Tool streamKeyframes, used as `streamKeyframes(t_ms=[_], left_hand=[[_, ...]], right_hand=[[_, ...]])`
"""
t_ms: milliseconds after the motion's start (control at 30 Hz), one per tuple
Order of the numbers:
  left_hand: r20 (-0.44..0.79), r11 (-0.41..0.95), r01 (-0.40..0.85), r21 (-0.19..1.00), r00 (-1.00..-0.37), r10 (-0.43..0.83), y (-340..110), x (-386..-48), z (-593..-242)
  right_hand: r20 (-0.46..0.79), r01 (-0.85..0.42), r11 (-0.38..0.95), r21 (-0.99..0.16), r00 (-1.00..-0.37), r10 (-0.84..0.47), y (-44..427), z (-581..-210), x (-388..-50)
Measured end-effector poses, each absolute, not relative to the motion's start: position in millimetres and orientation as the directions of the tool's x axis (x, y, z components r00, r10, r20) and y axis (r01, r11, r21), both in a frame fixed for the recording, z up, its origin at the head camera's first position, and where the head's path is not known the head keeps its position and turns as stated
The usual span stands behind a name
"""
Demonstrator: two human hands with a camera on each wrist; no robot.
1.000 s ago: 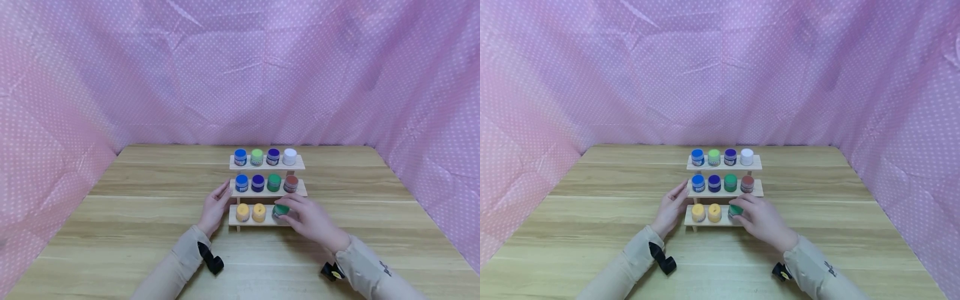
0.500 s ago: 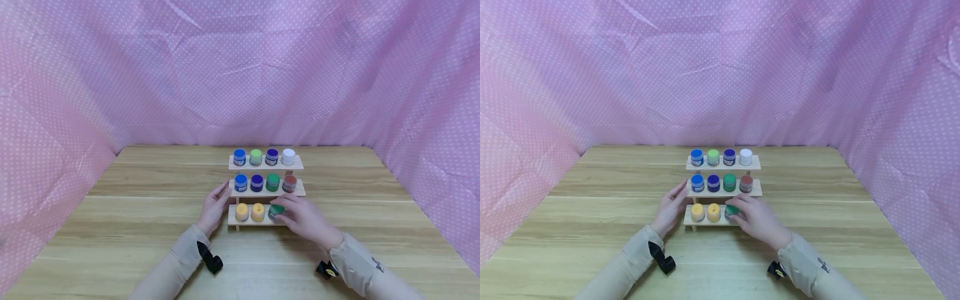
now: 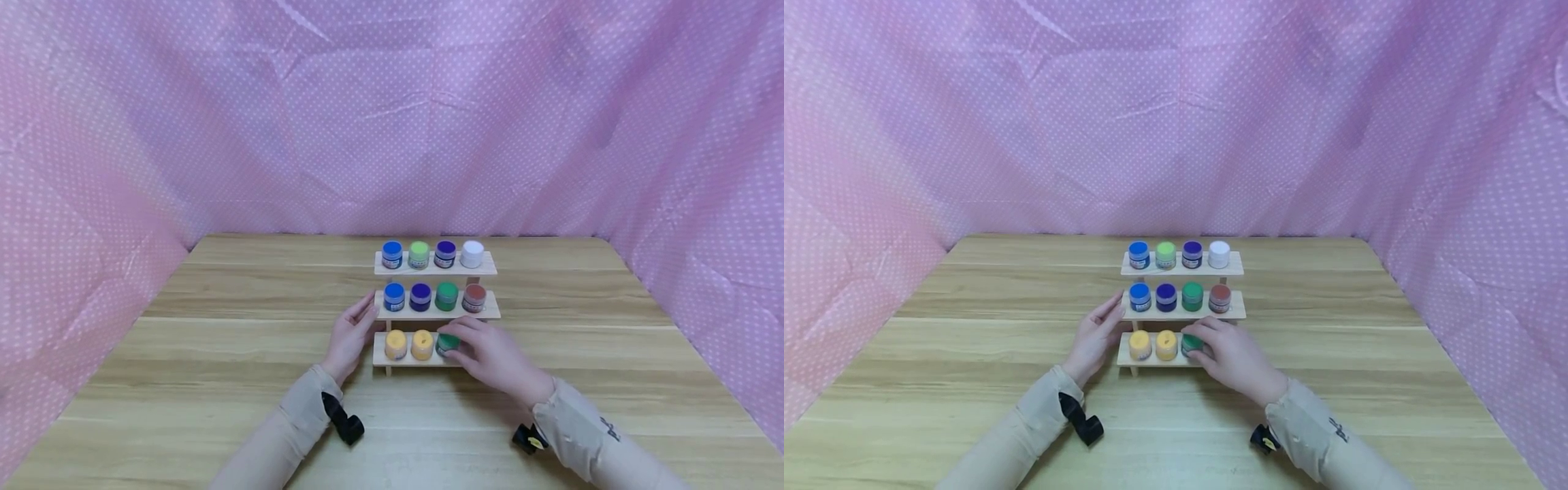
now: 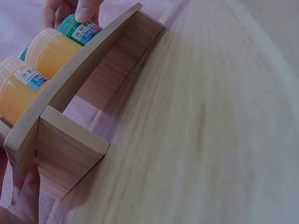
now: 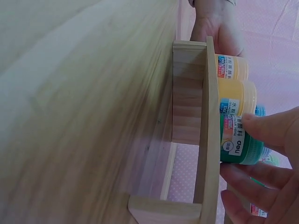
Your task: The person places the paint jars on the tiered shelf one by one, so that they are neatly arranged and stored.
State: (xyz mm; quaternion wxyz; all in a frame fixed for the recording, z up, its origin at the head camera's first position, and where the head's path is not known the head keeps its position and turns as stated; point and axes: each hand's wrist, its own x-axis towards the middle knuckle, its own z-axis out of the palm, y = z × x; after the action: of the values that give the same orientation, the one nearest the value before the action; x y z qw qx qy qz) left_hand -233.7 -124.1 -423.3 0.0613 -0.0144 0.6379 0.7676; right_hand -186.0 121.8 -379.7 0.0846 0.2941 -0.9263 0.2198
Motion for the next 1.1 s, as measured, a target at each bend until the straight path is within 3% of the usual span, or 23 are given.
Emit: streamKeyframes(t_ms=[833, 1100], left_hand=[[-0.118, -0.200, -0.130, 0.971, -0.990, 0.071, -122, -233, -422], [-0.107, -0.154, -0.117, 0.981, -0.992, 0.074, -127, -236, -422]], right_hand=[[0.299, -0.566, 0.747, -0.350, -0.823, -0.483, 124, -381, -186], [0.311, -0.553, 0.721, -0.416, -0.832, -0.459, 131, -371, -184]])
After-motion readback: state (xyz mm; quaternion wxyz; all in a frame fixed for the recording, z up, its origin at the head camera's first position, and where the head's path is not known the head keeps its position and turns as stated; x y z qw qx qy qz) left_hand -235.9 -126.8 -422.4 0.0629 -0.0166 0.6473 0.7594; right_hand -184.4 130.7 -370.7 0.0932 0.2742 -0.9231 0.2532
